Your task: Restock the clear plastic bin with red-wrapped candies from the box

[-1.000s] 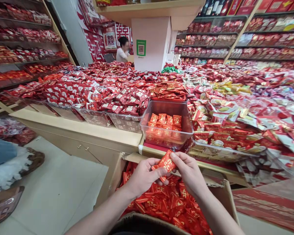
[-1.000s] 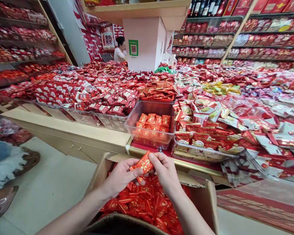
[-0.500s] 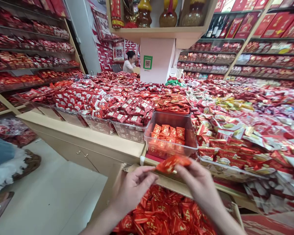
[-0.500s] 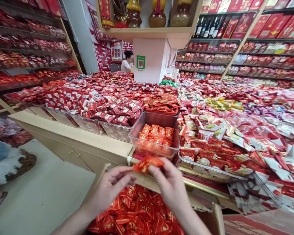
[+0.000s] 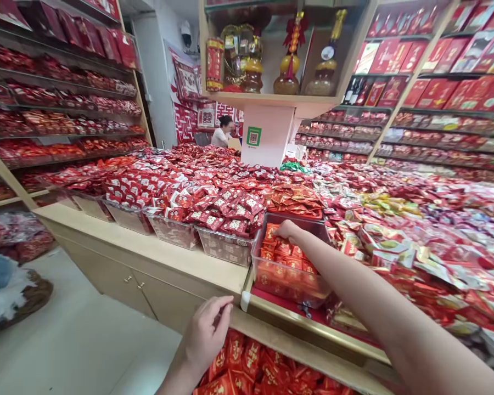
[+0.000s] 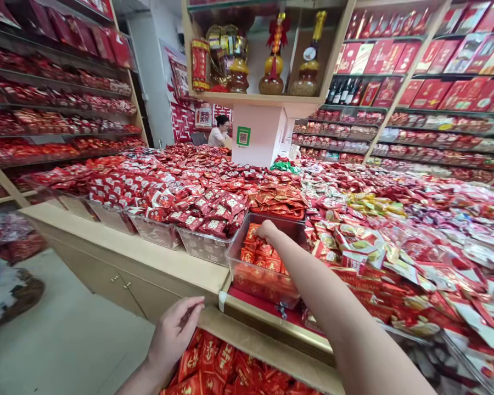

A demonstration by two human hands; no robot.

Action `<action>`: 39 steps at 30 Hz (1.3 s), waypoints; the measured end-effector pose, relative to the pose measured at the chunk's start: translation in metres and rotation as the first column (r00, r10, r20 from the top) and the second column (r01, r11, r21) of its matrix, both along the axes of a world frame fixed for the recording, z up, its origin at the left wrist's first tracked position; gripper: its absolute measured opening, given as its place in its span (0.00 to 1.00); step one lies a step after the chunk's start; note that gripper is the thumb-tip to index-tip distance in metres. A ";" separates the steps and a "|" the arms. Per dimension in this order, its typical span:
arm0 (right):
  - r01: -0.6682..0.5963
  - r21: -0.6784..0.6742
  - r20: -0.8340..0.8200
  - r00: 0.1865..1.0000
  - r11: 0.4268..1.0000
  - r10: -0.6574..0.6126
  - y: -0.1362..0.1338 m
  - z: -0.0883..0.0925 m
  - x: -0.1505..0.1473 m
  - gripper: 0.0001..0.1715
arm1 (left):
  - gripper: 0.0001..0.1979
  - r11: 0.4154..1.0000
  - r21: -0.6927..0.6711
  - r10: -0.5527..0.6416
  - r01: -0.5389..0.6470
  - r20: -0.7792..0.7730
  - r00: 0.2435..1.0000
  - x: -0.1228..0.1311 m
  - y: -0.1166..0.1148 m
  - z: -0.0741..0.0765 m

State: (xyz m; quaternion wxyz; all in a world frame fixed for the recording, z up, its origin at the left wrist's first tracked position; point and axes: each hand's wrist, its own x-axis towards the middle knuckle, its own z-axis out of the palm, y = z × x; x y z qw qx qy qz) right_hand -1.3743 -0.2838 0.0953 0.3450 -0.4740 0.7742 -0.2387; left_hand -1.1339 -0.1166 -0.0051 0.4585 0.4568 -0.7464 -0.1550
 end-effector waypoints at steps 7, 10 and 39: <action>-0.002 -0.031 -0.118 0.993 1.000 -0.002 -0.007 -0.013 -0.002 0.18 | 0.08 0.994 -0.096 -0.038 0.045 0.076 0.996 -0.004 0.002 0.008; -0.033 -0.095 -0.203 0.979 0.995 0.013 -0.001 -0.014 -0.002 0.36 | 0.08 0.992 -0.109 -0.054 0.067 0.123 0.991 -0.006 0.002 0.010; -0.343 -0.303 -0.572 0.812 0.889 0.118 0.030 0.032 0.002 0.17 | 0.09 0.982 -0.165 -0.056 0.096 0.235 0.970 -0.007 0.000 0.010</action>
